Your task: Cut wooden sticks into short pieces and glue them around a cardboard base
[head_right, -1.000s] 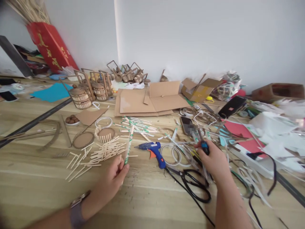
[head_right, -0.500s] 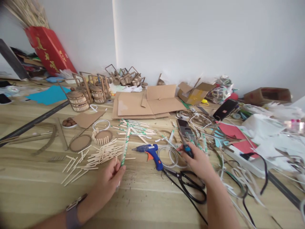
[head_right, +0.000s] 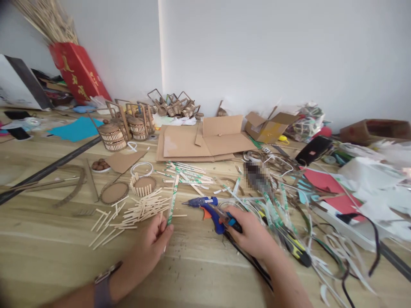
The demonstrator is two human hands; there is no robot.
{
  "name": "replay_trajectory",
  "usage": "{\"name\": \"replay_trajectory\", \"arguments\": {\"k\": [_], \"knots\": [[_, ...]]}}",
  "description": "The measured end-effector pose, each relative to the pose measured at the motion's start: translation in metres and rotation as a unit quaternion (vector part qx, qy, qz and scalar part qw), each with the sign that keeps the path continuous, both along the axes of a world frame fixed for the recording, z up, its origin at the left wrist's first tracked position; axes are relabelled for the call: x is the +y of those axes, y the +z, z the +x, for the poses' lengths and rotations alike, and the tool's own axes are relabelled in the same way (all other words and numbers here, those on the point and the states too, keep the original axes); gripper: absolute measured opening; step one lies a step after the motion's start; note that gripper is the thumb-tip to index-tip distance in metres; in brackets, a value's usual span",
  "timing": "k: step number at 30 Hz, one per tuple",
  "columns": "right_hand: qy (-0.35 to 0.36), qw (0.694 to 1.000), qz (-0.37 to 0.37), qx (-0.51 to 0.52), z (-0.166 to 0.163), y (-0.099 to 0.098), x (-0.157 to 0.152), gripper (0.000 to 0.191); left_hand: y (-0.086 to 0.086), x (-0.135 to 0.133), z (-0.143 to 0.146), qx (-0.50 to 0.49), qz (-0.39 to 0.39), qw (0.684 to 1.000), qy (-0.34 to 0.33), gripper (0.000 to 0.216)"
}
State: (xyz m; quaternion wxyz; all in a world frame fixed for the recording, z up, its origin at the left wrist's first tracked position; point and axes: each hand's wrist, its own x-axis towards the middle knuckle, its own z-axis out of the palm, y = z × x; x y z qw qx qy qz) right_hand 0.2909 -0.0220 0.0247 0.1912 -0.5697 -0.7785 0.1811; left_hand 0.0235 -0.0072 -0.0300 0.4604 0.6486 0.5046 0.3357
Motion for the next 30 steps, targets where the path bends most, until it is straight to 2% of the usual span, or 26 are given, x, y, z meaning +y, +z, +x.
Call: {"name": "replay_trajectory", "arguments": {"k": [9, 15, 21, 24, 26, 28, 30], "knots": [[0.015, 0.997, -0.030, -0.068, -0.001, 0.003, -0.001, 0.011, -0.002, 0.007, 0.004, -0.049, -0.020, 0.997, -0.050, 0.024], [0.006, 0.994, -0.046, -0.101, -0.002, 0.004, -0.001, 0.011, -0.003, 0.023, 0.001, -0.002, 0.020, 1.000, 0.015, 0.021], [-0.022, 0.998, -0.024, -0.051, -0.002, -0.004, 0.000, 0.019, -0.004, 0.023, -0.001, -0.006, 0.064, 0.997, 0.044, 0.025], [-0.091, 0.995, 0.025, 0.021, -0.015, -0.009, 0.000, 0.022, -0.001, 0.009, 0.002, -0.036, 0.060, 0.998, 0.007, 0.027], [-0.151, 0.981, 0.055, 0.109, -0.029, -0.016, -0.003, 0.029, 0.003, -0.003, 0.005, -0.046, 0.034, 0.997, -0.052, 0.026], [-0.204, 0.951, 0.069, 0.221, -0.042, -0.024, -0.007, 0.036, 0.010, -0.013, 0.008, -0.027, -0.001, 0.992, -0.122, 0.023], [-0.238, 0.916, 0.052, 0.320, -0.052, -0.031, -0.011, 0.039, 0.016, -0.020, 0.009, 0.023, -0.028, 0.980, -0.194, 0.020]]}}
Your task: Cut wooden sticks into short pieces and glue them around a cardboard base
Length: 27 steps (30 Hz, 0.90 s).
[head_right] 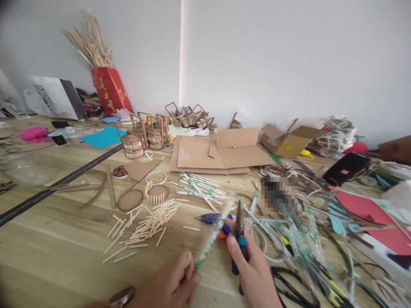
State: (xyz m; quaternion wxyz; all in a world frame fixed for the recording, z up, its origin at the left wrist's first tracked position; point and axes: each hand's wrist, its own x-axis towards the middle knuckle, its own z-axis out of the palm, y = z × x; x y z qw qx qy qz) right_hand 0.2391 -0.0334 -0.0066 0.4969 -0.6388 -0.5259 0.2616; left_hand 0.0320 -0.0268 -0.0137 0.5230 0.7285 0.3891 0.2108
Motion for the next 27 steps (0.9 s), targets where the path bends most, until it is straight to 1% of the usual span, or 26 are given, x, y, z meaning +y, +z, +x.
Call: {"name": "replay_trajectory", "arguments": {"k": [3, 7, 9, 12, 15, 17, 19, 21, 22, 24, 25, 27], "knots": [[-0.039, 0.990, -0.011, 0.136, -0.006, -0.005, -0.003, 0.043, 0.007, -0.001, -0.001, 0.068, 0.003, 0.996, -0.053, 0.019], [-0.104, 0.951, 0.001, 0.291, -0.009, 0.001, 0.000, 0.045, 0.011, 0.003, -0.005, 0.065, -0.025, 0.995, -0.075, 0.018], [-0.118, 0.934, -0.001, 0.337, -0.011, 0.006, 0.002, 0.046, 0.012, 0.004, -0.006, 0.054, -0.031, 0.995, -0.077, 0.018], [-0.122, 0.926, 0.007, 0.357, -0.011, 0.009, 0.004, 0.043, 0.011, 0.004, -0.006, 0.046, -0.023, 0.996, -0.078, 0.018], [-0.126, 0.936, 0.022, 0.328, -0.009, 0.005, 0.004, 0.041, 0.002, 0.004, -0.002, 0.061, -0.012, 0.996, -0.064, 0.020], [-0.117, 0.955, 0.015, 0.272, -0.008, -0.002, 0.002, 0.037, -0.011, 0.002, 0.002, 0.058, -0.009, 0.997, -0.044, 0.021], [-0.104, 0.976, -0.002, 0.193, -0.010, -0.009, -0.003, 0.038, -0.027, -0.001, 0.006, 0.032, 0.010, 0.999, -0.024, 0.021], [-0.088, 0.989, -0.020, 0.113, -0.017, -0.016, -0.010, 0.042, -0.042, -0.005, 0.009, 0.018, 0.038, 0.998, 0.035, 0.023], [-0.074, 0.994, -0.030, 0.079, -0.022, -0.018, -0.014, 0.044, -0.048, -0.006, 0.010, 0.017, 0.048, 0.997, 0.053, 0.024], [-0.032, 0.998, -0.048, 0.027, -0.031, -0.020, -0.020, 0.047, -0.053, -0.009, 0.009, 0.027, 0.045, 0.996, 0.073, 0.027], [-0.009, 0.998, -0.054, 0.011, -0.035, -0.019, -0.022, 0.049, -0.052, -0.010, 0.009, 0.033, 0.036, 0.996, 0.068, 0.027], [0.030, 0.998, -0.064, -0.001, -0.038, -0.017, -0.023, 0.052, -0.045, -0.011, 0.007, 0.036, 0.013, 0.998, 0.050, 0.028]]}}
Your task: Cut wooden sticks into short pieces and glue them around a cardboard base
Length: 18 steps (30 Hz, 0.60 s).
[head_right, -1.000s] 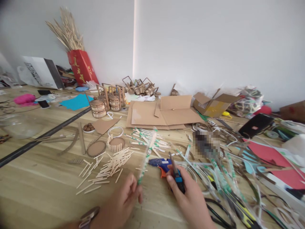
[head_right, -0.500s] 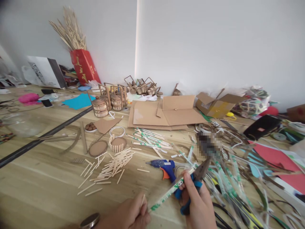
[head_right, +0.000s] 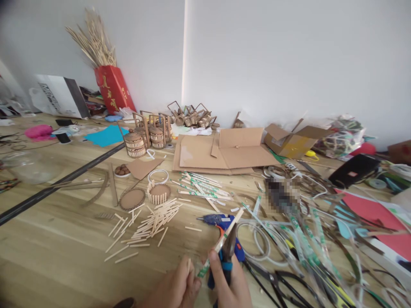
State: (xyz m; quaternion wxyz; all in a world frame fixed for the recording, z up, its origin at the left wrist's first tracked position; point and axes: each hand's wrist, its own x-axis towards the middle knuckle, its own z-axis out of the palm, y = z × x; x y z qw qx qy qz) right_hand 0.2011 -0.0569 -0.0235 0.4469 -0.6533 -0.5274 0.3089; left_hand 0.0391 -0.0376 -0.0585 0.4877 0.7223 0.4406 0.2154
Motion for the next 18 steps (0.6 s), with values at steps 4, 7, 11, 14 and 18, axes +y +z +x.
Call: {"name": "replay_trajectory", "arguments": {"k": [4, 7, 11, 14, 18], "knots": [[0.008, 0.999, -0.036, 0.019, 0.008, 0.008, 0.002, 0.053, 0.028, 0.003, -0.006, -0.055, 0.005, 0.998, -0.011, 0.037], [0.032, 0.998, -0.060, 0.008, 0.012, 0.016, 0.004, 0.050, 0.042, 0.013, -0.013, -0.075, 0.008, 0.995, 0.067, 0.050], [0.165, 0.982, -0.085, -0.037, 0.002, 0.020, 0.005, 0.048, 0.043, 0.032, -0.018, -0.132, 0.001, 0.974, 0.183, 0.062], [0.229, 0.968, -0.085, -0.052, -0.010, 0.018, 0.006, 0.044, 0.039, 0.038, -0.015, -0.211, -0.061, 0.960, 0.173, 0.061], [0.280, 0.949, -0.102, -0.107, -0.021, 0.018, 0.007, 0.035, 0.037, 0.037, -0.011, -0.283, -0.161, 0.929, 0.179, 0.065]]}}
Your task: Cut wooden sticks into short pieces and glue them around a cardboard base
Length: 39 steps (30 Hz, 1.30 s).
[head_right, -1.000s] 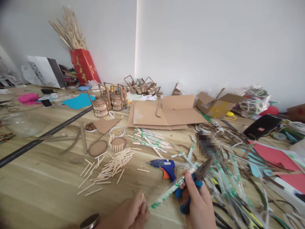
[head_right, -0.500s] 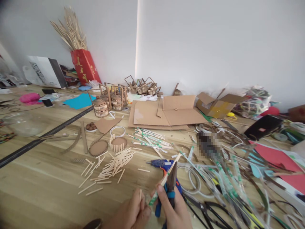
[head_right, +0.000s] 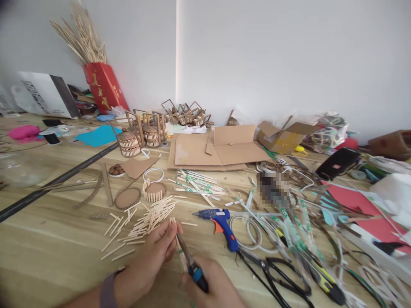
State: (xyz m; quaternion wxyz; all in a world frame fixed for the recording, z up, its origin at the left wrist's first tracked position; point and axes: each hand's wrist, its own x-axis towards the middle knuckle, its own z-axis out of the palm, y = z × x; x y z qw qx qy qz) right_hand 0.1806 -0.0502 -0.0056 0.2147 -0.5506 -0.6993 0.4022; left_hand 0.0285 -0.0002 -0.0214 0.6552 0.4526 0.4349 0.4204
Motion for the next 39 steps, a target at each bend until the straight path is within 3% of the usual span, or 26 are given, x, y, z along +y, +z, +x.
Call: {"name": "replay_trajectory", "arguments": {"k": [6, 13, 19, 22, 24, 27, 28, 29, 31, 33, 35, 39], "knots": [[-0.025, 0.993, 0.073, -0.087, 0.016, 0.018, -0.013, 0.020, 0.005, 0.012, -0.010, -0.005, 0.033, 0.994, 0.105, 0.056], [-0.053, 0.980, 0.103, -0.162, 0.052, 0.034, -0.032, 0.020, 0.010, 0.015, -0.007, -0.077, 0.005, 0.990, 0.115, 0.052], [-0.074, 0.969, 0.104, -0.211, 0.093, 0.040, -0.041, 0.016, 0.017, 0.042, -0.034, -0.147, -0.001, 0.967, 0.206, 0.037], [-0.203, 0.910, 0.112, -0.344, 0.141, 0.063, -0.029, 0.015, 0.017, 0.041, -0.032, -0.117, -0.002, 0.979, 0.168, 0.034], [-0.292, 0.832, 0.097, -0.462, 0.168, 0.080, -0.017, 0.024, 0.015, 0.033, -0.025, -0.075, 0.008, 0.987, 0.139, 0.035], [-0.348, 0.718, 0.191, -0.572, 0.175, 0.090, -0.004, 0.025, 0.011, 0.023, -0.015, -0.016, 0.020, 0.993, 0.115, 0.037], [-0.351, 0.714, 0.224, -0.562, 0.166, 0.088, -0.001, 0.026, 0.009, 0.022, -0.014, -0.002, 0.018, 0.994, 0.108, 0.036], [-0.337, 0.738, 0.244, -0.531, 0.150, 0.083, -0.001, 0.028, 0.008, 0.020, -0.013, 0.008, 0.012, 0.995, 0.099, 0.036], [-0.249, 0.850, 0.220, -0.409, 0.106, 0.068, -0.002, 0.022, 0.005, 0.020, -0.012, 0.021, 0.000, 0.996, 0.084, 0.036], [-0.101, 0.946, 0.138, -0.276, 0.056, 0.052, -0.005, 0.016, 0.003, 0.019, -0.012, 0.032, -0.004, 0.997, 0.071, 0.038], [0.006, 0.970, 0.072, -0.230, 0.015, 0.037, -0.008, 0.011, 0.002, 0.018, -0.012, 0.040, 0.004, 0.997, 0.063, 0.040], [0.019, 0.953, 0.081, -0.291, -0.011, 0.016, -0.004, 0.006, 0.002, 0.018, -0.012, 0.056, 0.022, 0.997, 0.048, 0.043]]}}
